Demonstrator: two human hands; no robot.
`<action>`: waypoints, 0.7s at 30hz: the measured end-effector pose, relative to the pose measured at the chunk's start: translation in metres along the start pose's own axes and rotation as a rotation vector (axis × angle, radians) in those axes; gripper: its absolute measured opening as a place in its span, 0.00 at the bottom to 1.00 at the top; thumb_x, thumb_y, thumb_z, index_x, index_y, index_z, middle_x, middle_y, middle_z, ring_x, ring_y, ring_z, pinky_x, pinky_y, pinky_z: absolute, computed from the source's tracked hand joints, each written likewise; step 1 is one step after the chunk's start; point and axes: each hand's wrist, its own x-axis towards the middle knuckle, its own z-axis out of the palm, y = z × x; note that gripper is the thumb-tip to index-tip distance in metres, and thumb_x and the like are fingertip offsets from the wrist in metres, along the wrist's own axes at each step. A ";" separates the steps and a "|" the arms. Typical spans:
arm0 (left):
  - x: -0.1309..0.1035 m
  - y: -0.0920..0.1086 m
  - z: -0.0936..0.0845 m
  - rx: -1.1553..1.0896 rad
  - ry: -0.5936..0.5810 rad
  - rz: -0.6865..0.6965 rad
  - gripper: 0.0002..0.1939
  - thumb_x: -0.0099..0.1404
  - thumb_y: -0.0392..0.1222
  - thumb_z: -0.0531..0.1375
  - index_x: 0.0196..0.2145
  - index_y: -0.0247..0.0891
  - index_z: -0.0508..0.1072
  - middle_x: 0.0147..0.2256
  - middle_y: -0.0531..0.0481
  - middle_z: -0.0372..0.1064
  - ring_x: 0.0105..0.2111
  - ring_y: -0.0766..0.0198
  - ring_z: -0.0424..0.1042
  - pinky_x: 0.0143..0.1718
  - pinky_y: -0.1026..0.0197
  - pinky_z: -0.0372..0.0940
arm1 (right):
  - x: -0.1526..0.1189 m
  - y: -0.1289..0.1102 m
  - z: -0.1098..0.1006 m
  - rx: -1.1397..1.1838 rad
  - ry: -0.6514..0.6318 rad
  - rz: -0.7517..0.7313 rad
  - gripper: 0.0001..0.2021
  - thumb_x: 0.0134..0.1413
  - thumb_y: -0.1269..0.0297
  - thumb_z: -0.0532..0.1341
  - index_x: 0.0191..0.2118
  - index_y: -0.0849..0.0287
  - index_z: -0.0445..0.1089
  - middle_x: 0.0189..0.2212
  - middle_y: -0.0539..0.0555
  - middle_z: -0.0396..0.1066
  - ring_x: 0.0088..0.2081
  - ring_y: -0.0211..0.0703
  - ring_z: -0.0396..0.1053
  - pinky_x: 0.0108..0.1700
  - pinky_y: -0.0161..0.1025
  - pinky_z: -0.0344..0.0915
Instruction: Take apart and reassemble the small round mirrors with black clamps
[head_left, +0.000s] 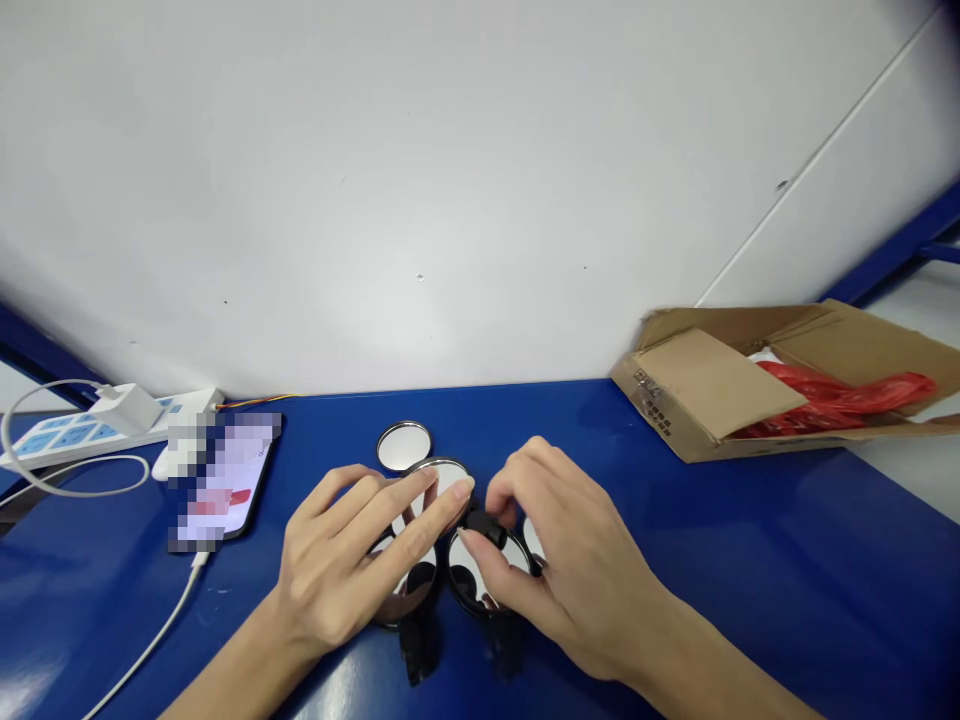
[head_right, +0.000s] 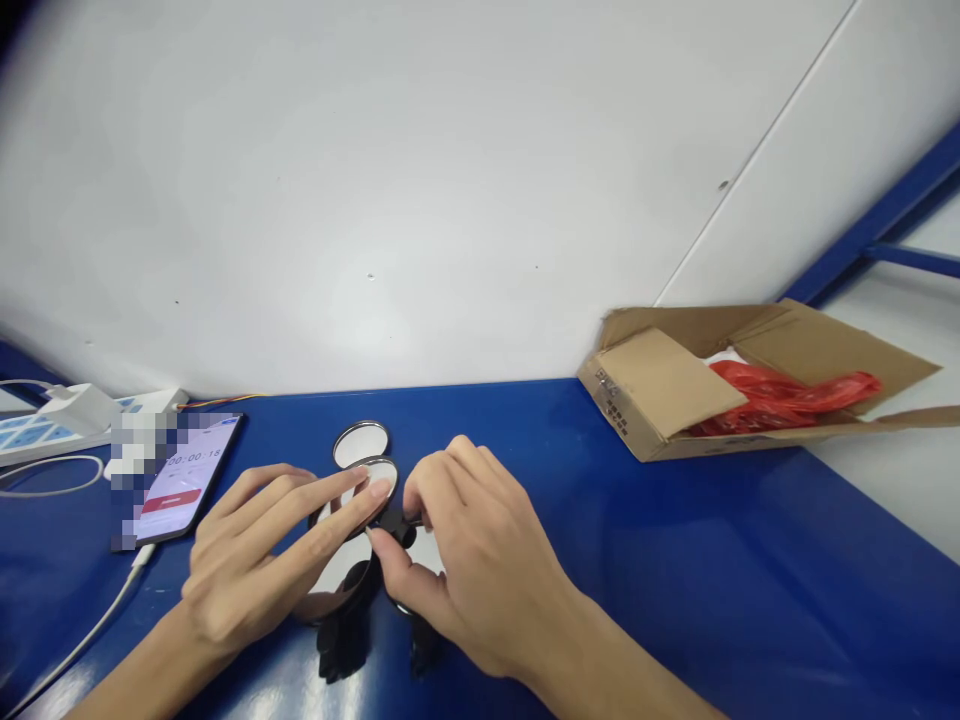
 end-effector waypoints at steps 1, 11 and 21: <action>0.001 0.000 0.000 -0.014 -0.009 0.015 0.21 0.77 0.38 0.63 0.65 0.36 0.79 0.51 0.38 0.87 0.39 0.53 0.84 0.46 0.45 0.75 | -0.001 0.001 0.001 -0.005 -0.052 -0.040 0.08 0.75 0.63 0.61 0.39 0.54 0.64 0.31 0.50 0.69 0.33 0.45 0.63 0.37 0.45 0.62; 0.007 0.008 0.000 -0.465 -0.129 -0.208 0.28 0.80 0.42 0.60 0.75 0.39 0.68 0.65 0.33 0.73 0.60 0.45 0.76 0.59 0.43 0.75 | -0.013 -0.006 0.016 -0.207 -0.061 -0.247 0.16 0.83 0.59 0.54 0.42 0.59 0.73 0.38 0.57 0.77 0.40 0.52 0.70 0.45 0.50 0.66; 0.009 0.010 0.001 -0.421 -0.123 -0.139 0.04 0.77 0.35 0.62 0.46 0.35 0.78 0.43 0.39 0.69 0.37 0.55 0.69 0.32 0.54 0.66 | -0.010 -0.004 0.007 0.049 -0.358 -0.213 0.15 0.83 0.55 0.59 0.41 0.57 0.69 0.38 0.51 0.73 0.39 0.46 0.65 0.46 0.46 0.63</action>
